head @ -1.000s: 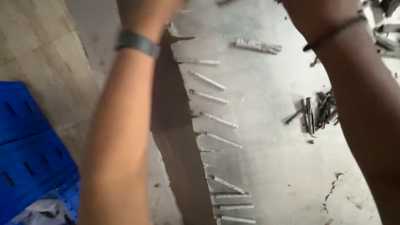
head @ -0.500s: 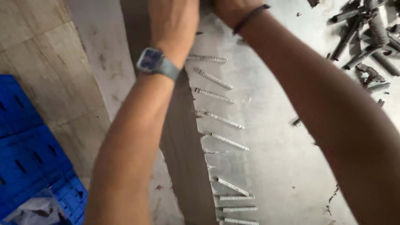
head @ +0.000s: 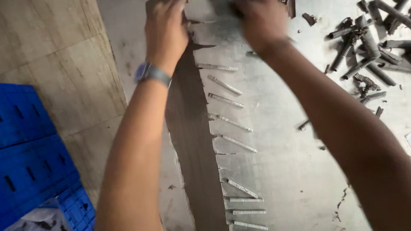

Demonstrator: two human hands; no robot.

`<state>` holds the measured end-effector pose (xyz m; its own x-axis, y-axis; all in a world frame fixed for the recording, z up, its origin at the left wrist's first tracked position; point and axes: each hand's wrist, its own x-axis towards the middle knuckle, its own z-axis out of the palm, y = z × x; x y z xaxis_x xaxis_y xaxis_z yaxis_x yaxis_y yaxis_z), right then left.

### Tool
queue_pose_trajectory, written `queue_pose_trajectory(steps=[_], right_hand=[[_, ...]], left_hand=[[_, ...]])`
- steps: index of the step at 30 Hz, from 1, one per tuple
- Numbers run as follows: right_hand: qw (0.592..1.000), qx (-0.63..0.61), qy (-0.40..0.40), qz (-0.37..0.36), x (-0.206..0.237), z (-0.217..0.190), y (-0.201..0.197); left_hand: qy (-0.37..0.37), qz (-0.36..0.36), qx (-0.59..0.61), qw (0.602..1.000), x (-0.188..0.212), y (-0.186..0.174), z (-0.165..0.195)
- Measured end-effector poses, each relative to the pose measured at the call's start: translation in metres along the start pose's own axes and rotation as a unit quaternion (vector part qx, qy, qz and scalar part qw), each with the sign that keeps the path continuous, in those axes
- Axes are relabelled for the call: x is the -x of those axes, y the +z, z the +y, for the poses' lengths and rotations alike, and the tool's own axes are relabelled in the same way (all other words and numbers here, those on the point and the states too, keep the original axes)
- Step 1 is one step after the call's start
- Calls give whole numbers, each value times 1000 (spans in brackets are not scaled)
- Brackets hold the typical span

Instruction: The person scrapes debris off threaded metal parts using a flat blade, wiping each part and placing cleaned parts on a sheet of paper. They then gather the paper of cleaned parts and pour the parts into a blue storage bin.

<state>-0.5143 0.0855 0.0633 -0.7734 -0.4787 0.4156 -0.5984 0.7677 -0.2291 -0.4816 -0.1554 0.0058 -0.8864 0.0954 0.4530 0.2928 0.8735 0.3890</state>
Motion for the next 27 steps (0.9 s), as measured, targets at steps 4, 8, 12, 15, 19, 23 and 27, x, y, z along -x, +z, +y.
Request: queue_pose_trajectory(steps=[4, 8, 12, 15, 19, 23, 27], right_hand=[[998, -48, 3, 51, 124, 49, -78], [994, -24, 108, 22, 220, 53, -134], [964, -46, 245, -95, 245, 31, -128], [959, -70, 251, -111, 226, 31, -93], [978, -67, 193, -32, 158, 35, -33], [985, -50, 166, -11, 79, 13, 5], [986, -54, 151, -44, 46, -10, 3]], left_hand=[[-36, -16, -16, 999, 67, -17, 3], [-88, -72, -42, 993, 116, -18, 37], [-106, -87, -39, 990, 151, -27, 75], [-110, -88, -34, 989, 178, -38, 101], [-124, -91, -1, 988, 220, -54, 135], [-126, -111, -4, 986, 261, -72, 160], [-128, -116, 20, 985, 297, -92, 177]])
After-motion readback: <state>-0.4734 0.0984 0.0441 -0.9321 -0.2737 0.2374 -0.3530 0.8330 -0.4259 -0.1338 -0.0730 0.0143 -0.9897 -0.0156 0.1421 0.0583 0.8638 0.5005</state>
